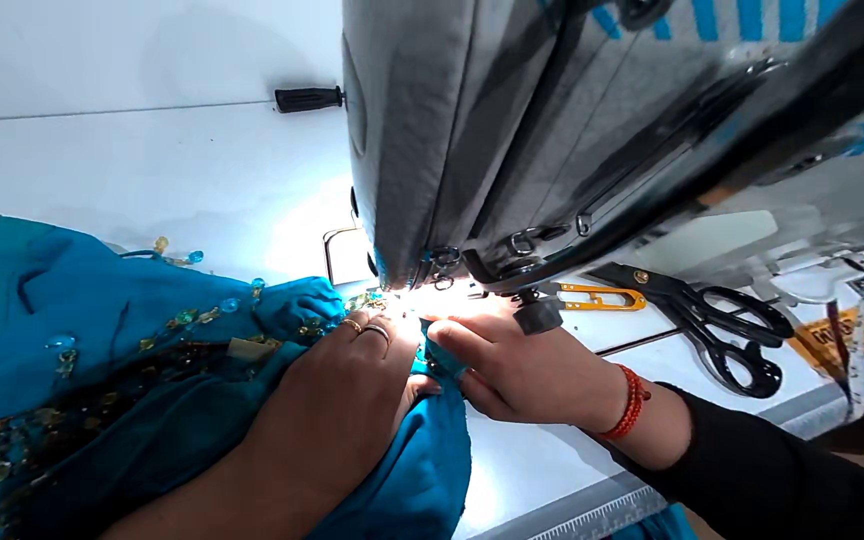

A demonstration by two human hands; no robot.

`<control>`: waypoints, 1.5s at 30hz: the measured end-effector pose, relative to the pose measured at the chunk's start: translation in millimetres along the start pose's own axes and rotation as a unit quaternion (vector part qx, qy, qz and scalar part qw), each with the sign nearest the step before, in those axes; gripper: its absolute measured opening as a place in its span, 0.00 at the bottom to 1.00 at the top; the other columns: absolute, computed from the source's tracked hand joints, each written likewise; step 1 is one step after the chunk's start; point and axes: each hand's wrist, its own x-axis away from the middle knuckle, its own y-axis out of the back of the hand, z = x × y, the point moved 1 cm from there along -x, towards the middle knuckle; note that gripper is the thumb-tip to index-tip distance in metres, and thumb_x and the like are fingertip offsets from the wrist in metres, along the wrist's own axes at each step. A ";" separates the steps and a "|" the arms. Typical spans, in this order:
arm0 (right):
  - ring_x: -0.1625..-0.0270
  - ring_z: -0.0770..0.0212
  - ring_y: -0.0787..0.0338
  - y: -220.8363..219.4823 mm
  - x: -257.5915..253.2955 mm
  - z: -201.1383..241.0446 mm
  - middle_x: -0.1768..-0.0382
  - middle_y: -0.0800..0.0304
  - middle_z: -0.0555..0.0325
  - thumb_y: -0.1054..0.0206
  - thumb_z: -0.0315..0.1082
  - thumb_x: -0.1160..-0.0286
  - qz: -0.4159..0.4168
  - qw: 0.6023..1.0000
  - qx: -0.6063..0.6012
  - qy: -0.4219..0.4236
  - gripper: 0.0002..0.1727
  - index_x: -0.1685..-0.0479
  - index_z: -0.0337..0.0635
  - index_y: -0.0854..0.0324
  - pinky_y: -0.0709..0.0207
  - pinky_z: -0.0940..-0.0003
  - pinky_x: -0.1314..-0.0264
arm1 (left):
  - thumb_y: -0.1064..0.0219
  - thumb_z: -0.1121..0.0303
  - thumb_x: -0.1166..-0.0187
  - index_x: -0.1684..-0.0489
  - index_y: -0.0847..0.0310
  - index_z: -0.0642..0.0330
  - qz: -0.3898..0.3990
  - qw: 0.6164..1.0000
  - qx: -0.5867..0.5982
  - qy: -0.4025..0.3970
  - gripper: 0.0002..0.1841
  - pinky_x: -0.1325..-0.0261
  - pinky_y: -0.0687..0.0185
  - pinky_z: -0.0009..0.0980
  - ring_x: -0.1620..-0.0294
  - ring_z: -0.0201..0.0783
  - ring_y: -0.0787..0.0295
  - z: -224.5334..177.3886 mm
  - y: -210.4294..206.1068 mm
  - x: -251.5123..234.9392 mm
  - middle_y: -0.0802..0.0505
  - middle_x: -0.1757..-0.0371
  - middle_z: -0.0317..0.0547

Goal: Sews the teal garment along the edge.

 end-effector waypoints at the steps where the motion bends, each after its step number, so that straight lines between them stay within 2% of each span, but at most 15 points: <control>1: 0.57 0.59 0.09 0.0 0.0 0.2 0.60 0.07 0.56 0.44 0.37 0.27 0.001 1.000 0.002 -0.001 0.16 0.52 0.43 0.11 0.21 0.64 0.58 | 0.47 0.48 0.18 0.55 0.06 0.57 -0.003 1.000 0.003 -0.002 0.26 0.47 0.11 0.39 0.46 0.49 0.05 0.2 0.1 -0.1 0.04 0.56 0.49; 5: 0.56 0.59 0.09 -0.3 0.8 0.4 0.59 0.07 0.56 0.44 0.37 0.27 0.004 1.000 0.001 -0.003 0.16 0.51 0.43 0.12 0.22 0.64 0.57 | 0.49 0.48 0.16 0.56 0.06 0.57 0.008 1.000 0.004 -0.006 0.26 0.42 0.12 0.39 0.43 0.48 0.05 0.1 -0.7 0.5 0.03 0.54 0.48; 12: 0.57 0.59 0.09 -1.1 1.2 -0.1 0.58 0.06 0.56 0.44 0.37 0.26 0.005 1.000 0.000 -0.004 0.18 0.49 0.43 0.10 0.21 0.63 0.57 | 0.49 0.49 0.16 0.54 0.06 0.57 0.010 1.000 0.002 -0.007 0.26 0.40 0.12 0.40 0.42 0.49 0.06 0.6 -2.0 0.6 0.03 0.52 0.49; 21: 0.58 0.59 0.09 -0.8 1.0 0.8 0.59 0.07 0.56 0.45 0.38 0.25 0.006 1.000 0.008 -0.010 0.19 0.49 0.43 0.10 0.21 0.63 0.58 | 0.48 0.48 0.17 0.55 0.06 0.57 0.014 1.000 -0.003 -0.007 0.26 0.42 0.12 0.41 0.42 0.49 0.06 0.4 -1.8 -0.4 0.03 0.53 0.48; 24: 0.61 0.59 0.11 -1.1 1.1 0.5 0.63 0.08 0.57 0.45 0.38 0.26 0.001 1.000 0.009 -0.009 0.19 0.48 0.43 0.09 0.23 0.63 0.60 | 0.48 0.48 0.17 0.56 0.06 0.57 0.017 1.000 -0.004 -0.010 0.26 0.40 0.12 0.41 0.42 0.50 0.06 1.0 -2.4 -0.7 0.03 0.54 0.49; 30: 0.61 0.60 0.11 -1.4 1.0 -0.1 0.64 0.08 0.58 0.44 0.38 0.27 -0.003 1.000 0.006 -0.009 0.19 0.49 0.42 0.09 0.23 0.63 0.59 | 0.49 0.48 0.17 0.55 0.06 0.57 0.017 1.000 -0.010 -0.006 0.27 0.45 0.12 0.41 0.44 0.50 0.06 0.6 -2.2 -1.7 0.03 0.53 0.49; 35: 0.64 0.61 0.13 -1.8 0.1 -0.4 0.68 0.12 0.60 0.45 0.38 0.27 -0.004 1.000 0.008 -0.010 0.18 0.51 0.43 0.10 0.24 0.64 0.62 | 0.50 0.48 0.16 0.53 0.06 0.58 0.019 1.000 -0.016 -0.012 0.27 0.41 0.13 0.41 0.41 0.49 0.06 3.0 -2.9 -2.7 0.03 0.50 0.49; 38: 0.62 0.60 0.12 0.3 1.1 -0.4 0.66 0.11 0.59 0.44 0.39 0.26 -0.004 1.000 0.018 -0.016 0.18 0.49 0.44 0.10 0.24 0.63 0.60 | 0.49 0.49 0.16 0.54 0.06 0.58 0.022 1.000 -0.012 -0.011 0.26 0.42 0.13 0.42 0.43 0.50 0.06 3.2 -3.0 -2.7 0.03 0.52 0.50; 40: 0.56 0.58 0.12 12.1 7.5 1.1 0.62 0.11 0.58 0.43 0.41 0.25 -0.011 0.998 0.046 -0.047 0.17 0.50 0.45 0.12 0.24 0.60 0.55 | 0.50 0.49 0.15 0.56 0.06 0.58 0.026 1.000 -0.012 -0.008 0.27 0.41 0.13 0.42 0.43 0.51 0.06 2.7 -3.2 -2.1 0.03 0.51 0.50; 42: 0.42 0.53 0.09 37.1 26.3 3.0 0.50 0.06 0.52 0.41 0.45 0.24 -0.043 0.986 0.104 -0.120 0.19 0.49 0.44 0.10 0.21 0.55 0.39 | 0.50 0.48 0.15 0.57 0.06 0.58 0.026 1.000 -0.012 -0.002 0.28 0.40 0.13 0.42 0.40 0.51 0.06 2.7 -4.0 -2.5 0.03 0.48 0.50; 43: 0.38 0.51 0.09 52.4 42.5 2.6 0.44 0.06 0.50 0.41 0.46 0.22 -0.064 0.974 0.137 -0.171 0.21 0.46 0.41 0.11 0.21 0.52 0.37 | 0.50 0.47 0.16 0.57 0.06 0.58 0.028 1.000 -0.012 0.001 0.28 0.39 0.13 0.42 0.39 0.50 0.07 2.6 -3.5 -3.1 0.03 0.47 0.50; 45: 0.43 0.41 0.08 83.9 88.0 -4.6 0.43 0.07 0.41 0.41 0.44 0.18 -0.114 0.934 0.197 -0.275 0.23 0.40 0.35 0.13 0.19 0.44 0.43 | 0.50 0.48 0.15 0.52 0.06 0.60 0.049 0.999 -0.013 -0.002 0.28 0.34 0.15 0.42 0.35 0.50 0.08 1.6 1.2 -6.2 0.05 0.42 0.51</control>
